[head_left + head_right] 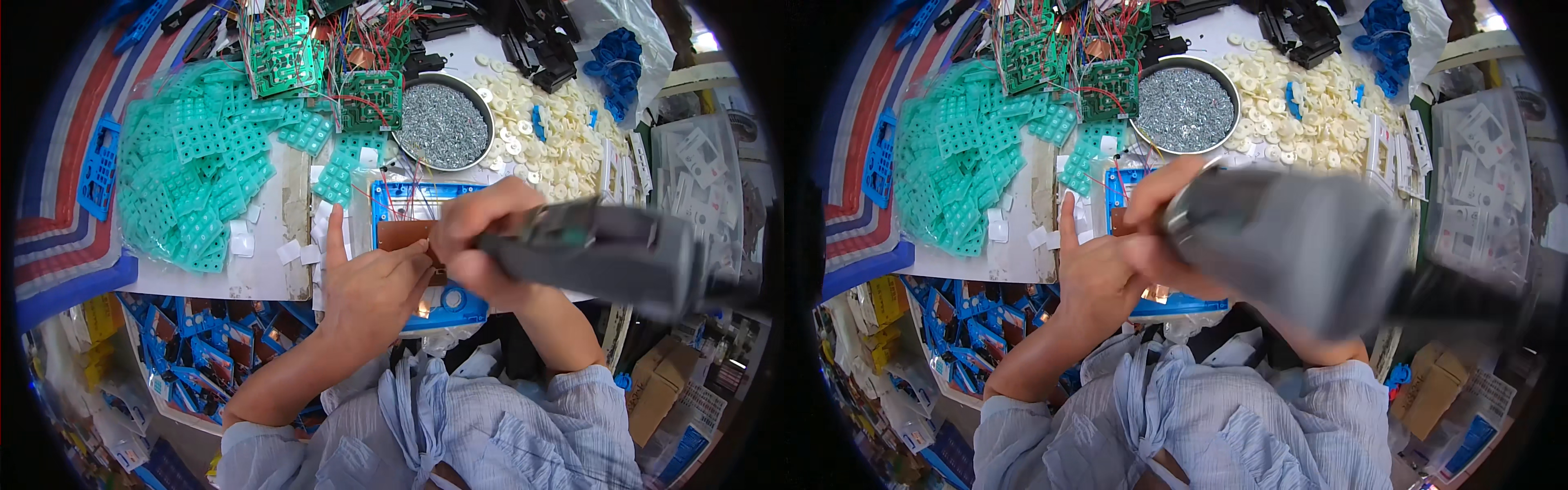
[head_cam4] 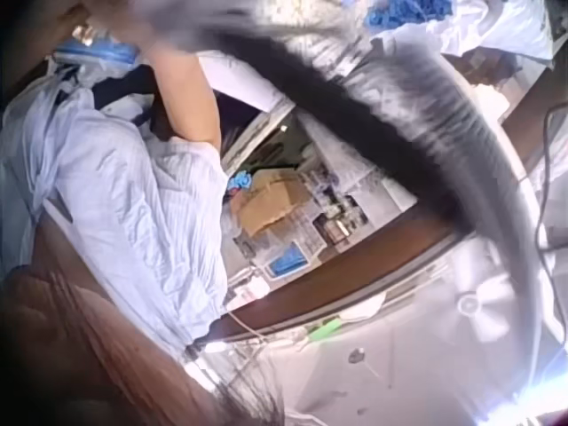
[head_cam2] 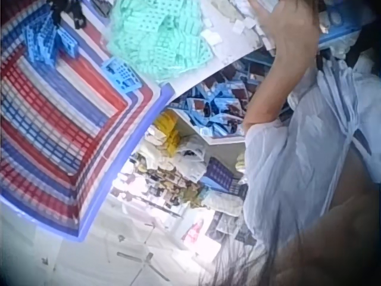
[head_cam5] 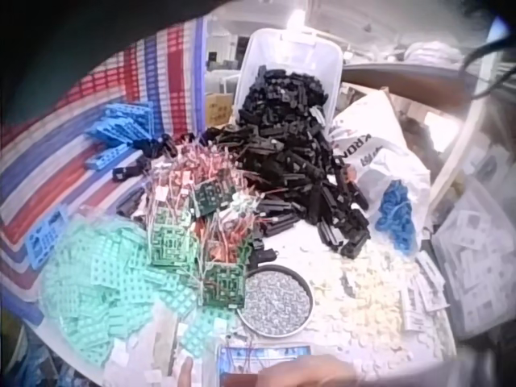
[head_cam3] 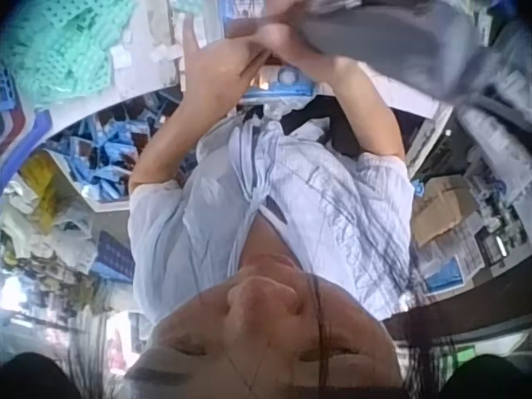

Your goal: Assembling electronic components into a blue plastic frame using a hot glue gun at a factory workbench.

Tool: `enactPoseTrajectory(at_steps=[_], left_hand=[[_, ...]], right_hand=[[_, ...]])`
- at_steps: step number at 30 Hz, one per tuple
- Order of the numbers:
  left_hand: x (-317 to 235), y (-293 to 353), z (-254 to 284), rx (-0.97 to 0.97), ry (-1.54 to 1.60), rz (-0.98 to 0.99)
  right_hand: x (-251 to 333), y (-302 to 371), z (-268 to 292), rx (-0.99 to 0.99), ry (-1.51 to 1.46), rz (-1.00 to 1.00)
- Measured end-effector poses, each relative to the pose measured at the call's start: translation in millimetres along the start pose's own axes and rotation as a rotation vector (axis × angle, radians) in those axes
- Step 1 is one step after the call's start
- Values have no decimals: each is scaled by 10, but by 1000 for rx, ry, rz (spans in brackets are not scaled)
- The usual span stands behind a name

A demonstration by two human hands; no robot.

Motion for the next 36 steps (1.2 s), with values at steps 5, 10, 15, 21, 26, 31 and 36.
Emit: enactPoseTrajectory(at_steps=[5,10,15,21,26,31,36], left_hand=[[82,62,-48,-121,151,-13],[67,105,-15,-104,213,-40],[99,106,8,-148,224,-69],[58,0,53,-150,210,-127],[19,-83,78,-148,179,-171],[-20,-203,100,-169,168,-227],[-39,-790,309,143,119,-370]], right_hand=[[349,-102,-16,-155,-411,16],[351,3,-86,-83,-531,84],[338,-1,-83,-66,-533,91],[406,7,-37,-112,-470,62],[512,-8,10,-157,-371,17],[526,-37,74,-148,-361,25],[512,-85,308,-94,-301,57]])
Point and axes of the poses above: each hand's wrist, its own y-axis away from the middle knuckle, its own z-axis out of the back of the hand, x = y × z, the point moved 2 cm from there along -y, towards the middle knuckle, and after that the axes turned 8 degrees about z, right-handed, at the moved point
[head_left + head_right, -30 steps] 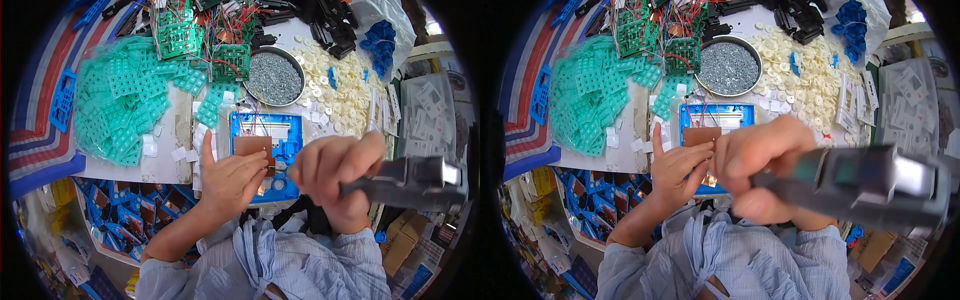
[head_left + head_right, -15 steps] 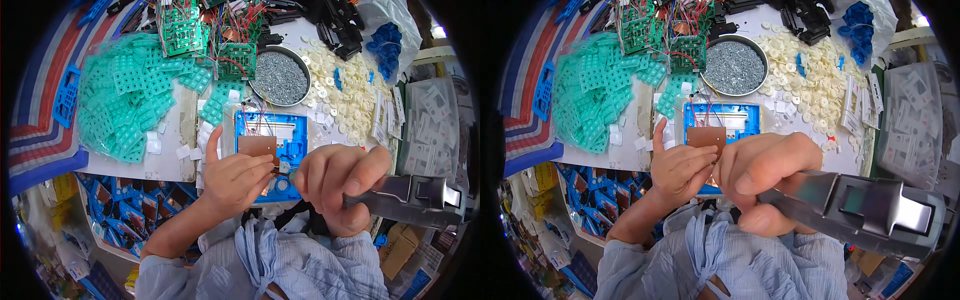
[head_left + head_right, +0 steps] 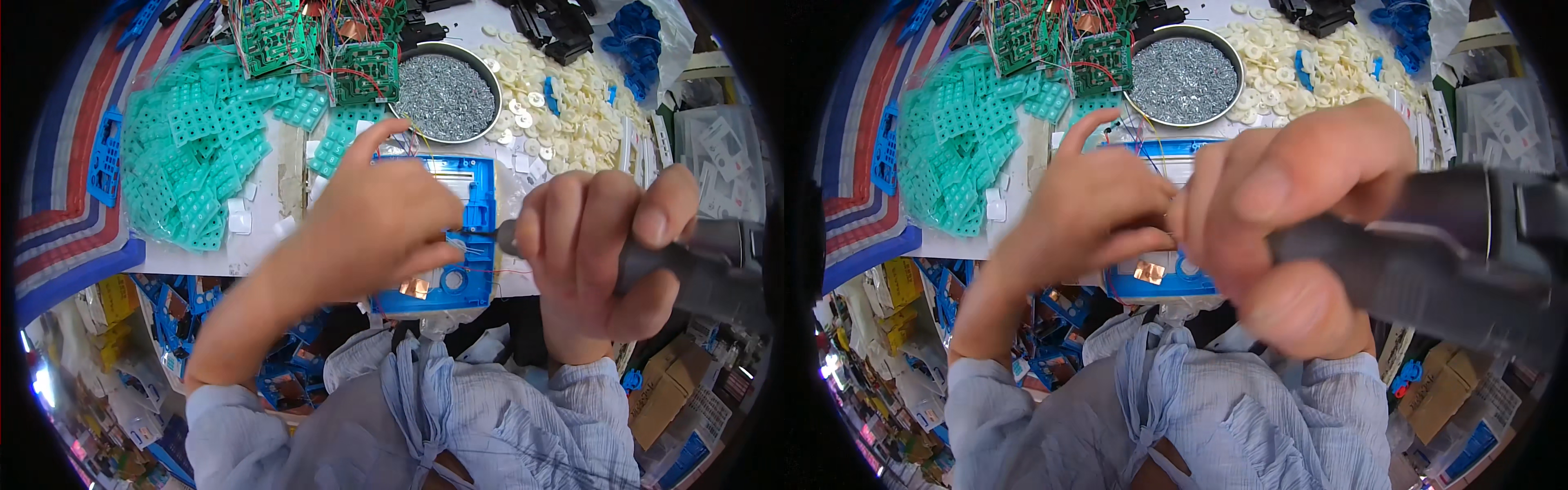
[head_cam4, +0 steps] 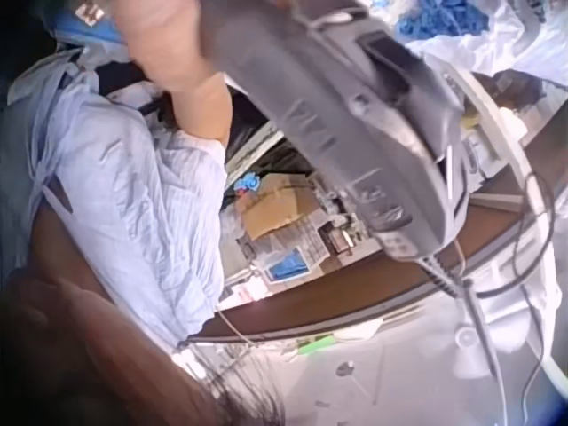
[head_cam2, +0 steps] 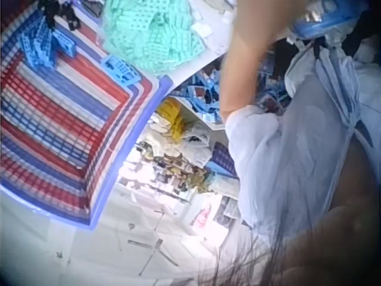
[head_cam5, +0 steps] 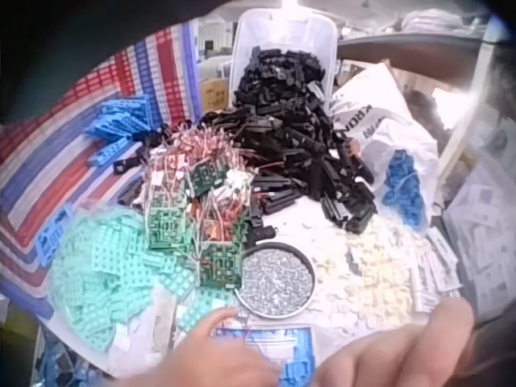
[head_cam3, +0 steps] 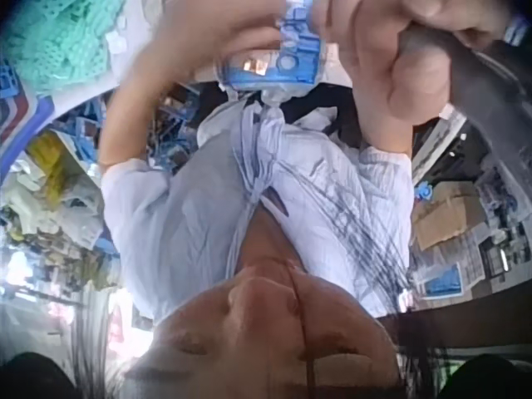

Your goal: Assembling electronic components into a blue plastic frame using a hot glue gun at a factory workbench.

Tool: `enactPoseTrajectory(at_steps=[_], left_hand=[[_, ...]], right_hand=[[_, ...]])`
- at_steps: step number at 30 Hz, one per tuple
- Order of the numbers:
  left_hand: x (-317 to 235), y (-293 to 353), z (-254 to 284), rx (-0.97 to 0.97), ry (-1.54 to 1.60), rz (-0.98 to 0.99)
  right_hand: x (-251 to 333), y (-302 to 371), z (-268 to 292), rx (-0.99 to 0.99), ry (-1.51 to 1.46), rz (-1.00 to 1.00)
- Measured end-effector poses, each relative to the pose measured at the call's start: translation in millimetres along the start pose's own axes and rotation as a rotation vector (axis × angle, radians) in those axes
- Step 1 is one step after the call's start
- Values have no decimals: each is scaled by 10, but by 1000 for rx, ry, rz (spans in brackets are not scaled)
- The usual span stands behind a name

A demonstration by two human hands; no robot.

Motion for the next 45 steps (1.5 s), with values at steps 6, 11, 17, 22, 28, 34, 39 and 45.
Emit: enactPoseTrajectory(at_steps=[6,11,17,22,28,34,39,45], left_hand=[[753,-1041,-264,38,-559,76],[889,-1160,-704,195,-662,103],[794,-1179,-664,334,-605,156],[834,-1183,-724,163,-642,72],[919,-1196,-714,152,-698,23],[836,-1161,-514,38,-452,196],[411,-349,167,-217,-73,153],[119,692,93,-154,-113,221]], right_hand=[[-126,-35,176,75,-46,76],[-19,79,210,31,39,55],[-212,135,-72,-63,-44,-47],[-355,262,-339,-23,-69,-155],[-409,305,-501,10,12,-231],[-585,316,-555,80,45,-37],[-672,331,-649,108,94,20],[-467,161,-517,114,80,-144]])
Point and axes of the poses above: each hand's wrist, its own y-axis away from the middle knuckle, its own z-axis out of the back of the hand, x = y × z, the point moved 2 cm from there along -y, towards the middle knuckle, and after that the axes turned 8 degrees about z, right-handed, at the moved point
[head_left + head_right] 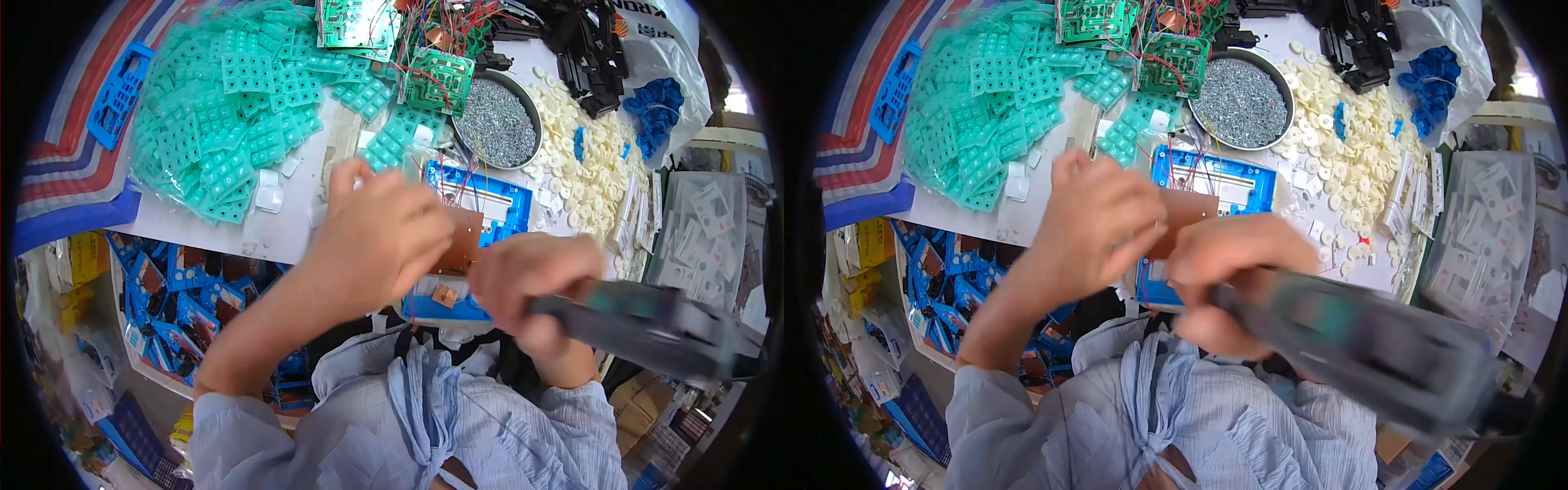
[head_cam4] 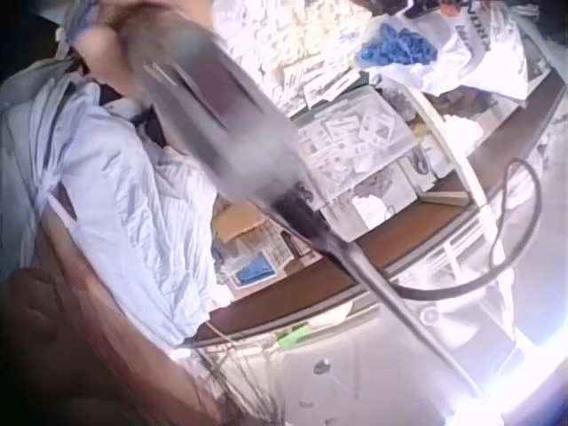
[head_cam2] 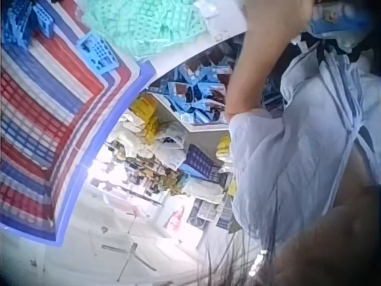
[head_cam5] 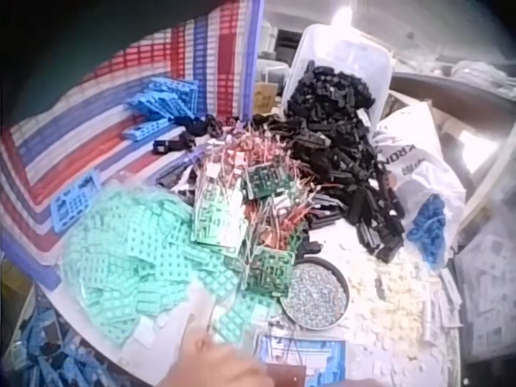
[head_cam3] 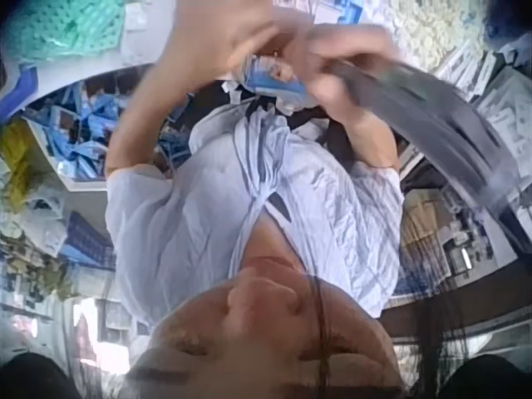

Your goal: Assembling electronic components into a blue plastic frame using a hot glue gun at a factory workbench.

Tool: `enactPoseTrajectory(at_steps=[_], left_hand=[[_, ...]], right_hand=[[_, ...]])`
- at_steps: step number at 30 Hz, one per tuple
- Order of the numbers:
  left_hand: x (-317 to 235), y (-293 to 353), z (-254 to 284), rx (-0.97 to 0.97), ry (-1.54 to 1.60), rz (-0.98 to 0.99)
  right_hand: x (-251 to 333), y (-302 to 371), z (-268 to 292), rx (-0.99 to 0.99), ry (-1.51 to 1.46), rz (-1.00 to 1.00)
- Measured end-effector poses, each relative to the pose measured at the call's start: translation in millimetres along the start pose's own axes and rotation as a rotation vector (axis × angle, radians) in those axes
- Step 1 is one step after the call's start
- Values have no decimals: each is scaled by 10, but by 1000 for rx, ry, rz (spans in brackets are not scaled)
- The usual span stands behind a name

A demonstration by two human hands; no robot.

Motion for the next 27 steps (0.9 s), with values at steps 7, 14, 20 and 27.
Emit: enactPoseTrajectory(at_steps=[7,14,20,27], left_hand=[[-157,433,-184,-13,218,65],[-149,467,-199,-117,76,82],[69,429,-8,-219,-15,251],[156,483,40,-276,-27,258]], right_hand=[[148,-126,-64,-22,-317,84],[41,-187,-75,15,-203,96],[-219,-248,-29,-139,33,48],[-355,-307,3,34,104,11]])
Point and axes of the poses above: each hand's wrist, its own y-axis away from the middle knuckle, its own z-axis out of the back of the hand, x = y × z, the point moved 2 cm from there along -y, towards the middle knuckle, and after that the axes turned 8 degrees about z, right-handed, at the moved point
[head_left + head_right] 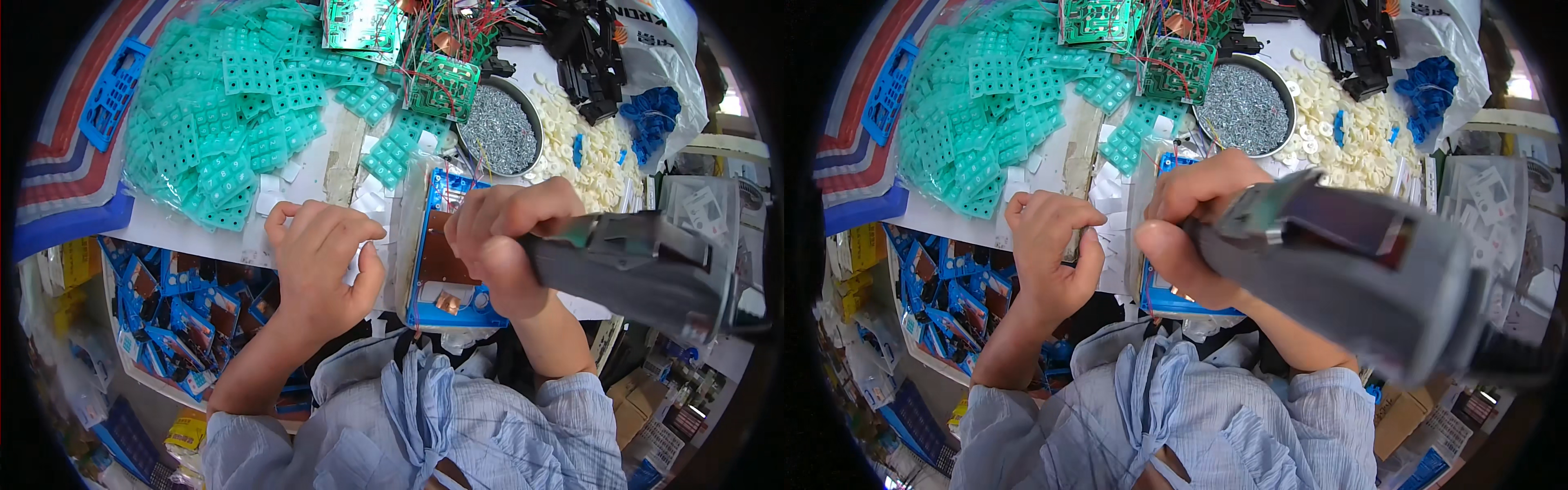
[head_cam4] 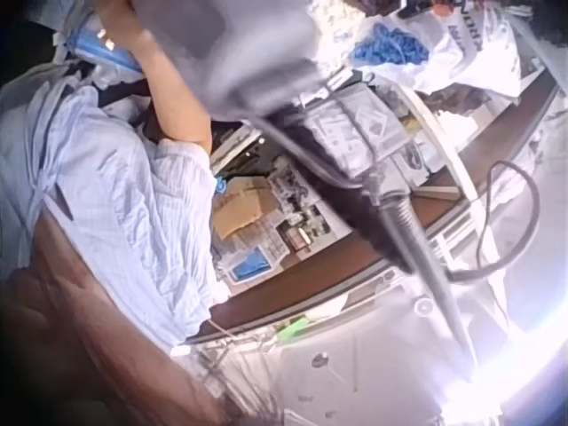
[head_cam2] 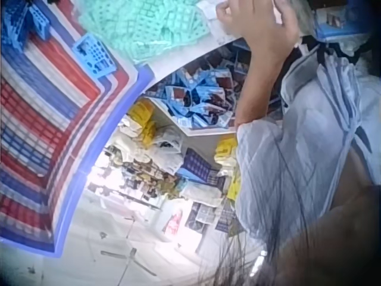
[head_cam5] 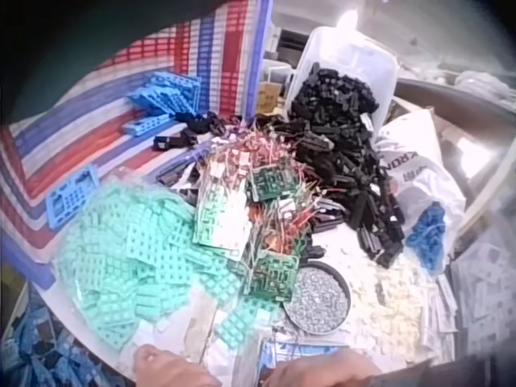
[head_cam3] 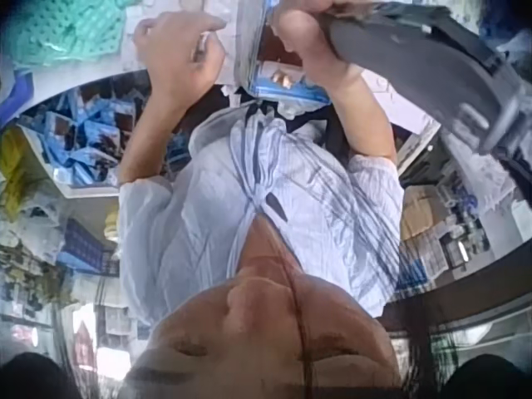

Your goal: Assembling electronic components into a blue plastic frame using a hot glue gun at a factory workbench.

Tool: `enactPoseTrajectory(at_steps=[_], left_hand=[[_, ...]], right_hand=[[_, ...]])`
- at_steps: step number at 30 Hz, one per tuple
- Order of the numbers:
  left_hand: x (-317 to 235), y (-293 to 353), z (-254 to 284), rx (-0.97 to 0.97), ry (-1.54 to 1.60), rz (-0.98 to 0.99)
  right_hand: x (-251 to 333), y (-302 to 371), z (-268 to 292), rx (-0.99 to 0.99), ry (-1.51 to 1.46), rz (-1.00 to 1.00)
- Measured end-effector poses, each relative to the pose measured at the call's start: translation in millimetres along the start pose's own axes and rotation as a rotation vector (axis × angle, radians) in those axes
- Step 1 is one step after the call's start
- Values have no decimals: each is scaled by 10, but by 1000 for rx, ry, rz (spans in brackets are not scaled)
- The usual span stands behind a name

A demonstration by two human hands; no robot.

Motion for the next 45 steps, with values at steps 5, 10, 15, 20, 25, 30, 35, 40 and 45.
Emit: enactPoseTrajectory(at_steps=[5,10,15,20,25,30,35,40,45], left_hand=[[-53,-9,-6,20,13,-19],[-199,67,-85,140,55,-60],[-449,253,-156,360,43,-120],[-472,79,-218,517,-5,-243],[-568,-82,-252,626,-151,-416],[-570,-87,-286,590,-123,-510],[-602,50,-304,570,56,-328],[-705,167,-261,653,478,566],[-580,149,-242,1006,771,1057]], right_hand=[[-36,56,-34,74,247,58],[-29,43,69,47,126,43],[390,-118,503,-145,-24,185],[715,-5,969,-219,370,113],[882,380,792,-558,758,172],[923,962,709,-474,1034,228],[550,1018,352,180,939,-70],[246,1159,249,132,953,92],[197,1149,189,119,1003,149]])
Point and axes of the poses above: each hand's wrist, its own y-axis away from the middle knuckle, its own z-axis out of the back of the hand, x = y × z, the point moved 2 cm from there along -y, towards the middle knuckle, and after that the axes turned 8 degrees about z, right-handed, at the moved point
